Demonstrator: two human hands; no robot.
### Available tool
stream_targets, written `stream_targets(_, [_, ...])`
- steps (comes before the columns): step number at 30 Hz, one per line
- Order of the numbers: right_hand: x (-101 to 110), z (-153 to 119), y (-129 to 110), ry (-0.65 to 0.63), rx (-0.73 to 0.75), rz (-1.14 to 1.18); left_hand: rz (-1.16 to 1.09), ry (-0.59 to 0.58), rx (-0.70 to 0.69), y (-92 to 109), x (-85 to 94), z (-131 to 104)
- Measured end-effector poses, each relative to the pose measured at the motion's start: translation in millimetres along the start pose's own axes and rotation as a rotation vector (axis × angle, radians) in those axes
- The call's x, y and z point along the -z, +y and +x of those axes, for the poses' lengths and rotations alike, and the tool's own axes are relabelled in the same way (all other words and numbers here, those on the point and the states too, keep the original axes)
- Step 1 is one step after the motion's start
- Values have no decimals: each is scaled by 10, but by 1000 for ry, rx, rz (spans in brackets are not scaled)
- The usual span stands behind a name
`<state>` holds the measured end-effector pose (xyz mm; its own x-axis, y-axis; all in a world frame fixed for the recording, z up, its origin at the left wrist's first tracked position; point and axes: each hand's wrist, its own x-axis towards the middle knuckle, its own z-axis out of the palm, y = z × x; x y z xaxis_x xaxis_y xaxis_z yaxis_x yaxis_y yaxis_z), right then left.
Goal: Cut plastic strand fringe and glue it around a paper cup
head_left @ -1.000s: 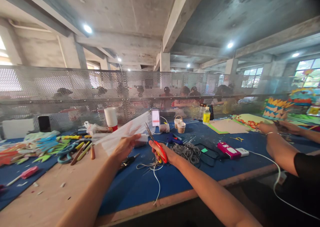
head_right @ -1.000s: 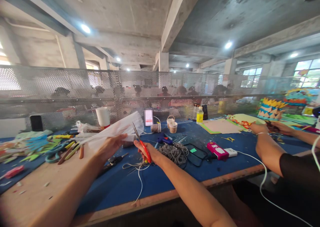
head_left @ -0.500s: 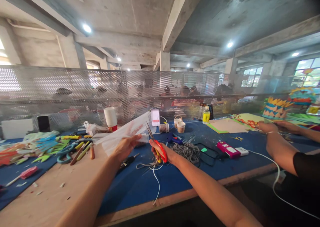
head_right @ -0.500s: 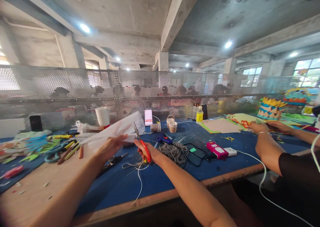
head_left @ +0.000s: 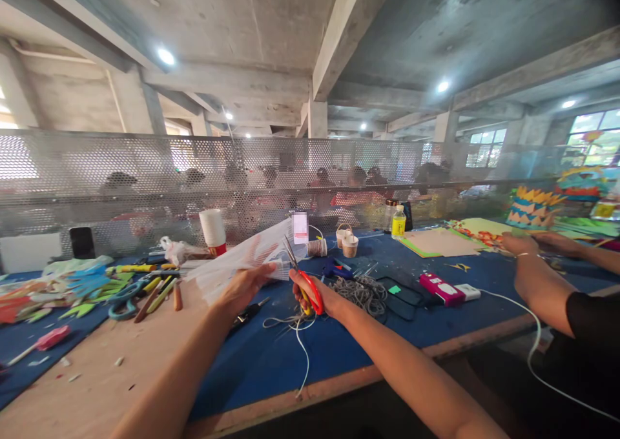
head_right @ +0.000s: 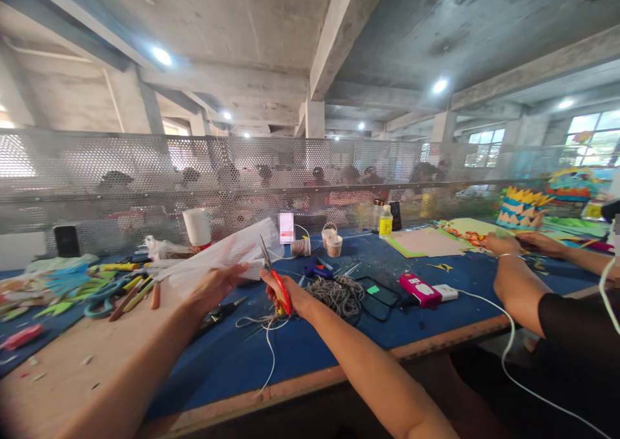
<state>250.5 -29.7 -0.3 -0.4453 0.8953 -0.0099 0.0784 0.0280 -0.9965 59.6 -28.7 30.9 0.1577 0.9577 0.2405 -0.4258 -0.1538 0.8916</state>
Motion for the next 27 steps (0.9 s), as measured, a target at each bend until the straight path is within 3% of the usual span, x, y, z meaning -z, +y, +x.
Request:
stream_targets(6, [16,46,40,42,-17,-17,59,-65,-50,-16,-48,-30])
stream_targets(27, [20,60,46,108,-3,-78,89,-76,-42,-54,9,-4])
